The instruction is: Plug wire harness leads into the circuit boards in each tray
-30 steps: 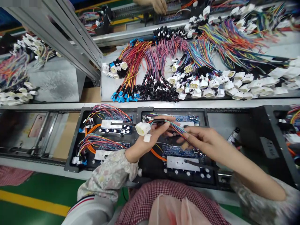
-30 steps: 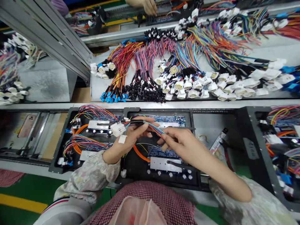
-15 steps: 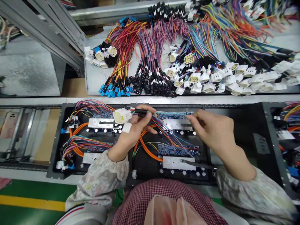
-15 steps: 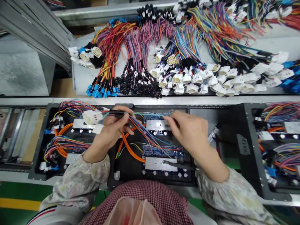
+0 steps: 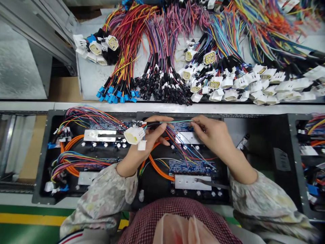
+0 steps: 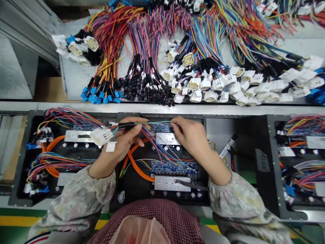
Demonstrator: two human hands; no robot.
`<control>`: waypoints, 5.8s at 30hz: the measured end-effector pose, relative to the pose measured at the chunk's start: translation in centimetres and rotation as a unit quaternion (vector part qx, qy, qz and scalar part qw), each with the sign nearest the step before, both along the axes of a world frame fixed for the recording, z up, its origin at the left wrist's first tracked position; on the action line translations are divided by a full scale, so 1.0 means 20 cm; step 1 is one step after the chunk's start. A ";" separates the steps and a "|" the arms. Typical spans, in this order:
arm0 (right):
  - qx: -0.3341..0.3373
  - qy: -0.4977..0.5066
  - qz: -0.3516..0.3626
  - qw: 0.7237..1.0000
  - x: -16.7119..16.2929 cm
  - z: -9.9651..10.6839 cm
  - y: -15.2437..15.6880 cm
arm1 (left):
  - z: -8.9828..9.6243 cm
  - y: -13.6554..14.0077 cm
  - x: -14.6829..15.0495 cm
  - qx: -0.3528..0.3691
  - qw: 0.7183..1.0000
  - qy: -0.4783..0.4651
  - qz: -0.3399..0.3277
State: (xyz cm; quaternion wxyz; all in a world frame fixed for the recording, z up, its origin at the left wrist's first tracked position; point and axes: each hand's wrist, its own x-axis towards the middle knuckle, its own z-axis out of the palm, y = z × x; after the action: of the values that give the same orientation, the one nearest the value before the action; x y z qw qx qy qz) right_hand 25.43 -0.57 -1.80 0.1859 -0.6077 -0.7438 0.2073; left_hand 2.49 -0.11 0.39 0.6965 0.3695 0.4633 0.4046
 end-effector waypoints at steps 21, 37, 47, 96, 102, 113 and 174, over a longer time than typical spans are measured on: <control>-0.006 -0.041 -0.012 0.999 0.03 0.14 -0.05 | -0.04 0.01 0.02 0.026 1.000 0.014 -0.008; -0.033 -0.062 -0.090 0.993 0.10 0.07 -0.08 | -0.03 0.00 0.04 -0.005 1.000 0.005 -0.002; -0.021 -0.060 -0.096 0.993 0.09 0.08 -0.07 | -0.03 0.01 0.05 0.017 1.000 0.021 0.013; 0.027 -0.052 -0.096 0.994 0.07 0.15 -0.14 | -0.09 0.03 0.05 0.070 0.996 0.053 -0.014; -0.031 -0.027 -0.068 0.997 0.01 0.04 -0.08 | -0.07 0.04 0.04 0.079 0.995 0.067 -0.010; -0.023 -0.033 -0.050 0.998 0.01 0.03 -0.05 | -0.09 0.04 0.04 0.095 0.993 0.065 -0.008; -0.016 -0.037 0.028 0.999 -0.15 0.02 -0.01 | -0.01 0.03 0.02 0.078 0.991 0.104 -0.009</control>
State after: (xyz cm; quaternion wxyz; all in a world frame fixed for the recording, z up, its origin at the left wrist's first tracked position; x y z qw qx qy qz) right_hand 22.35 -0.71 -1.46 0.1424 -0.5969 -0.7633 0.2018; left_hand 2.93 0.44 0.11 0.6171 0.4668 0.4967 0.3931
